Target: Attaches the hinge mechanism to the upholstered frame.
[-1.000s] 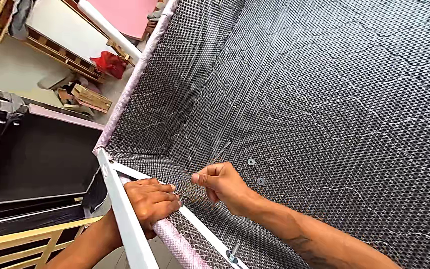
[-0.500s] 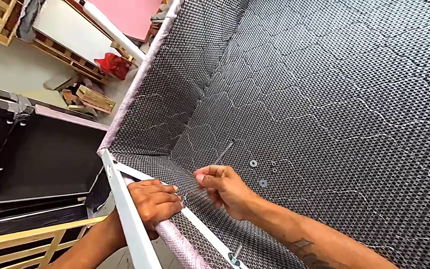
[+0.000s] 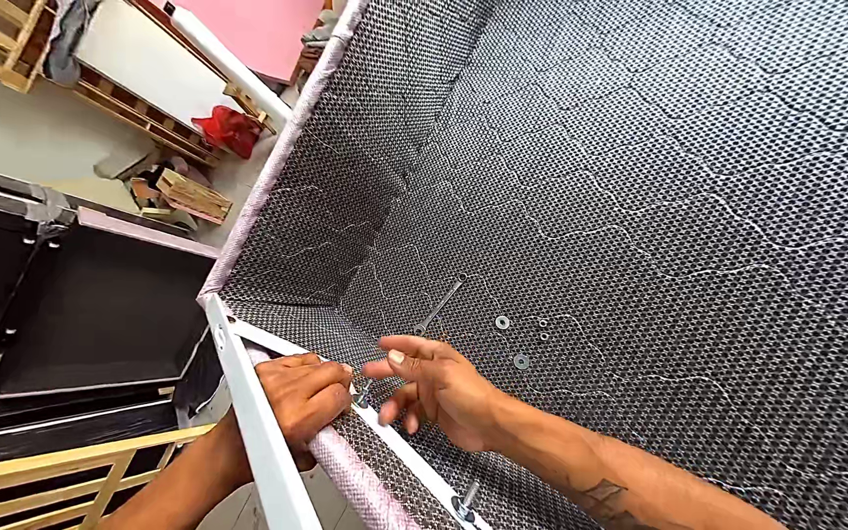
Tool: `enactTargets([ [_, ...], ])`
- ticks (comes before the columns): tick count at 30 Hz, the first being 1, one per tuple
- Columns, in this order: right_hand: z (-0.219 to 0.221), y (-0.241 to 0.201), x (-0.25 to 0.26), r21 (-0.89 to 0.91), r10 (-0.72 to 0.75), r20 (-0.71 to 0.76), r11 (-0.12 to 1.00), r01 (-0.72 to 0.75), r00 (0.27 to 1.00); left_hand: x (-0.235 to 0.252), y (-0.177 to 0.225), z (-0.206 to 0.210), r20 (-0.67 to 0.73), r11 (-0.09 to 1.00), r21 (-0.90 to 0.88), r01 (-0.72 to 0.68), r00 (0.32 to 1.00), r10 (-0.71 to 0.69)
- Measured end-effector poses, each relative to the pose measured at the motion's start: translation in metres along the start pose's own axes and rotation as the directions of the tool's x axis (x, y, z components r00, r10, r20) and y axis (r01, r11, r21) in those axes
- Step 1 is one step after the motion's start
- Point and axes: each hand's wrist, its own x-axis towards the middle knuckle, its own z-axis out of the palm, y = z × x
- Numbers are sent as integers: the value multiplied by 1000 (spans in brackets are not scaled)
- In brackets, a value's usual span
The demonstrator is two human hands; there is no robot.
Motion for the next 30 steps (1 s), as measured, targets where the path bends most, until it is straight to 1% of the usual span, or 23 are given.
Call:
enactTargets([
  [1, 3, 1, -1, 3, -20, -35, 1000, 20, 999, 0, 0, 0, -2, 1000, 4, -3, 1000, 3],
  [3, 7, 1, 0, 28, -37, -188, 999, 43, 981, 0, 0, -1, 3, 1000, 13, -9, 1000, 9],
  [4, 6, 0, 2, 25, -29, -211, 999, 35, 977, 1, 0, -1, 5, 1000, 16, -10, 1000, 10],
  [5, 3, -2, 1, 9, -5, -163, 1000, 7, 987, 1, 0, -1, 2, 1000, 13, -9, 1000, 9],
  [7, 0, -3, -2, -1, 27, 18, 1000, -27, 999, 1, 0, -1, -3, 1000, 9, -7, 1000, 7],
  [10, 8, -1, -4, 44, -21, -166, 999, 29, 986, 0, 0, -1, 3, 1000, 5, -10, 1000, 10],
  [11, 6, -1, -2, 28, -18, -179, 999, 23, 984, 0, 0, 0, 1, 1000, 4, -9, 1000, 9],
  [12, 4, -2, -2, 4, -5, -134, 1000, 6, 991, 0, 0, 0, -1, 1000, 5, -11, 1000, 11],
  [14, -1, -1, -4, -9, 0, 47, 1000, 0, 999, 0, 0, 0, -5, 1000, 10, -14, 1000, 14],
  [16, 5, 3, -4, 76, -47, -61, 996, 52, 997, 0, -1, -1, 0, 1000, 7, -11, 1000, 11],
  [17, 4, 4, -1, 92, -51, -124, 994, 63, 991, 0, -1, -1, 0, 1000, 7, -11, 1000, 11],
  [18, 3, 3, 1, 63, -39, -144, 997, 48, 989, -1, -1, 0, -1, 1000, 4, -9, 1000, 9],
  [19, 1, 2, 0, 10, -17, -86, 1000, 17, 996, -1, -1, 1, -5, 1000, -3, -5, 1000, 5],
  [20, -2, 1, -1, -26, 4, 24, 1000, -4, 1000, -1, 0, 1, -10, 1000, -7, -1, 1000, 1],
  [21, 0, 3, -3, -13, -2, 63, 1000, 3, 998, -1, 0, 1, -11, 1000, -9, 1, 1000, -1],
  [23, 5, 6, -4, 26, -112, -46, 993, 114, 993, -1, -1, 0, -6, 1000, -5, -2, 1000, 2],
  [24, 3, 5, -1, -94, -209, -50, 975, 204, 977, -1, -1, 1, -8, 1000, -2, -6, 1000, 6],
  [25, -1, 5, 4, -335, -320, 28, 890, 311, 947, -1, -1, 1, -7, 1000, 1, -5, 1000, 5],
  [26, -6, 5, 10, -592, -395, 181, 687, 420, 901, -1, -1, 0, -7, 1000, -1, -3, 1000, 3],
  [27, -7, 3, 15, -736, -398, 360, 435, 519, 844, 0, 0, -1, -3, 1000, -3, -1, 1000, 1],
  [28, -4, 0, 19, -770, -353, 495, 245, 589, 794, 1, 0, -1, -3, 1000, -6, -1, 1000, 1],
  [29, -1, -2, 23, -780, -312, 570, 86, 620, 760, 1, -1, -1, -7, 1000, -6, -3, 1000, 3],
  [30, 3, -4, 24, -788, -272, 601, -46, 614, 751, 1, -1, 0, -16, 1000, -2, -6, 1000, 6],
])
